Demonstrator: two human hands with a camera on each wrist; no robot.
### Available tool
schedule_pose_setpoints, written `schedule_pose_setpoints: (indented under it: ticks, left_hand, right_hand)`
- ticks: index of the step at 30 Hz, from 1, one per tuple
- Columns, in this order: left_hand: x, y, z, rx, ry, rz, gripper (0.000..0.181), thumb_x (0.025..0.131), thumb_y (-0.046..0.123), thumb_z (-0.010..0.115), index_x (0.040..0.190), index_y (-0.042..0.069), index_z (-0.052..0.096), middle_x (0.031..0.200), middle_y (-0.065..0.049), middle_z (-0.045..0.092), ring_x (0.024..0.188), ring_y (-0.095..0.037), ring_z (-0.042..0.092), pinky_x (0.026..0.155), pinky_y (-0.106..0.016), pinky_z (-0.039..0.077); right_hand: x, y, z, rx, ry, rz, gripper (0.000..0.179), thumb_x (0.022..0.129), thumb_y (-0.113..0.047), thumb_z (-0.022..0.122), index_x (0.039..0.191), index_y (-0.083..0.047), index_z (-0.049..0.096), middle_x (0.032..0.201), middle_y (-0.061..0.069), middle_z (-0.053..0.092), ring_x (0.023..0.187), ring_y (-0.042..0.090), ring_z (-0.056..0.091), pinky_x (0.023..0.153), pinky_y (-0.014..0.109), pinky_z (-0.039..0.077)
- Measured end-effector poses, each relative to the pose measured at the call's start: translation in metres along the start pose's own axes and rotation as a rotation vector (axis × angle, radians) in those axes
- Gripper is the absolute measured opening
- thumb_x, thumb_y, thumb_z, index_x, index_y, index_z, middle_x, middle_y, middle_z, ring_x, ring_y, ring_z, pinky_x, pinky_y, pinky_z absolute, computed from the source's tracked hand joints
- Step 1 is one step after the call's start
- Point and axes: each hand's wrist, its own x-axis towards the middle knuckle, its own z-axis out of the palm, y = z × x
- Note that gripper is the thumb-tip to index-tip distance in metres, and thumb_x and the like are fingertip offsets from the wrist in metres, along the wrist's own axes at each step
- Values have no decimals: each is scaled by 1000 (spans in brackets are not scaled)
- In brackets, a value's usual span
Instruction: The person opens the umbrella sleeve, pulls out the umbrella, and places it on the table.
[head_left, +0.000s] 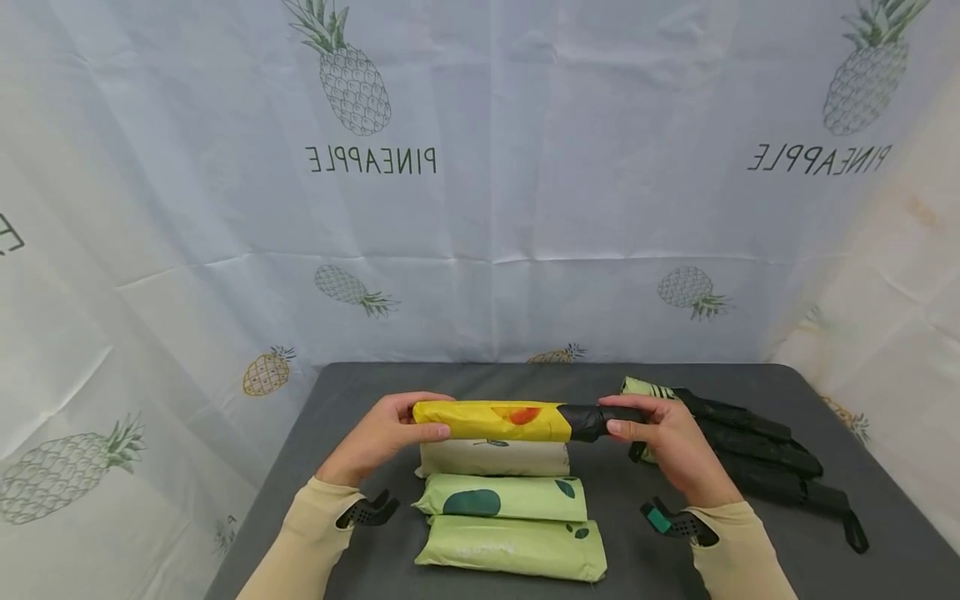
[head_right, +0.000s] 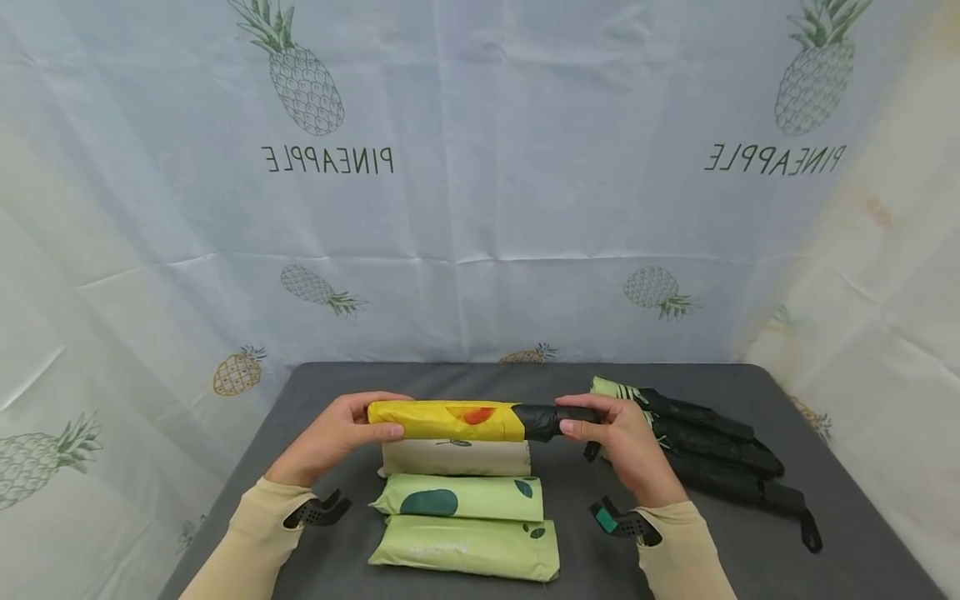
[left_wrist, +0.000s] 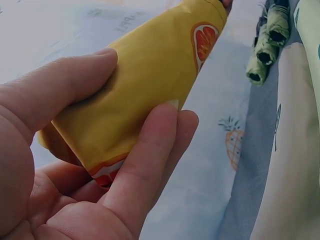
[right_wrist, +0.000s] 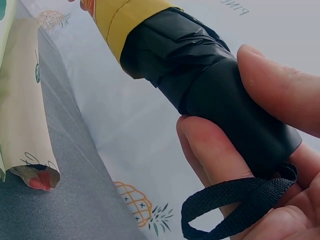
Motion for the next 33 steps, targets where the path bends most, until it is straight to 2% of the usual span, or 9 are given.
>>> schedule_pose_setpoints:
  ticks: [8,12,14,19,21,25,28,29,33]
  left_hand:
    - [1,-3,-1,24,-3,15,49,98,27,83,144,18,69,133,-11,71,108,-25,71,96,-48,62]
    - [0,-2,-2,21,13,8,50,97,28,84,144,19,70,134,-11,71,109,-26,70,97,-50,62]
    - [0,-2,-2,16,17,1,50,97,28,84,144,19,70,134,-11,71,110,-26,70,98,-50,61]
    - [1,-2,-3,12,13,-7,51,97,28,84,145,19,69,136,-10,71,111,-27,70,98,-49,61]
    - [1,-2,-4,13,18,-11,51,97,29,85,144,20,69,136,-10,71,111,-27,70,97,-49,61]
    - [2,-4,-4,19,22,-15,51,97,28,85,144,18,69,134,-10,71,110,-26,70,96,-49,62]
    - [2,-4,-4,32,20,-17,51,97,28,85,144,17,69,133,-10,72,108,-24,70,95,-48,62]
    - [1,-4,-5,35,20,-16,52,97,28,84,144,16,69,132,-10,72,107,-24,70,95,-47,62]
    - [2,-4,-5,36,25,-12,51,97,28,84,144,15,70,131,-11,72,106,-24,69,93,-44,61]
  right_hand:
    - [0,3,-4,10,0,5,50,100,-21,80,144,-2,68,133,-14,65,108,8,72,94,29,62]
    - [1,4,-5,14,-9,2,50,101,-21,79,145,-2,67,132,-14,65,106,10,74,94,29,61]
    - [2,4,-5,10,-12,1,50,101,-21,78,146,-2,67,137,-9,64,105,11,74,94,29,61]
    - [0,2,-6,1,-10,-3,50,102,-21,77,146,-1,66,159,16,52,104,11,75,92,30,61]
    - [-1,1,-7,-2,-10,-8,49,102,-21,77,146,-1,66,163,19,47,104,10,75,91,30,61]
    - [-1,2,-8,3,-3,-15,49,102,-20,77,145,0,66,152,3,57,104,9,74,89,29,61]
    - [-1,3,-8,9,-1,-16,49,102,-20,78,145,0,67,144,-7,59,105,8,73,90,30,61]
    - [-1,4,-9,12,-3,-16,49,102,-20,77,145,0,67,146,-5,58,106,8,73,91,31,62]
    - [-2,4,-11,15,-7,-14,49,103,-21,76,146,0,66,162,15,48,107,5,73,91,31,62]
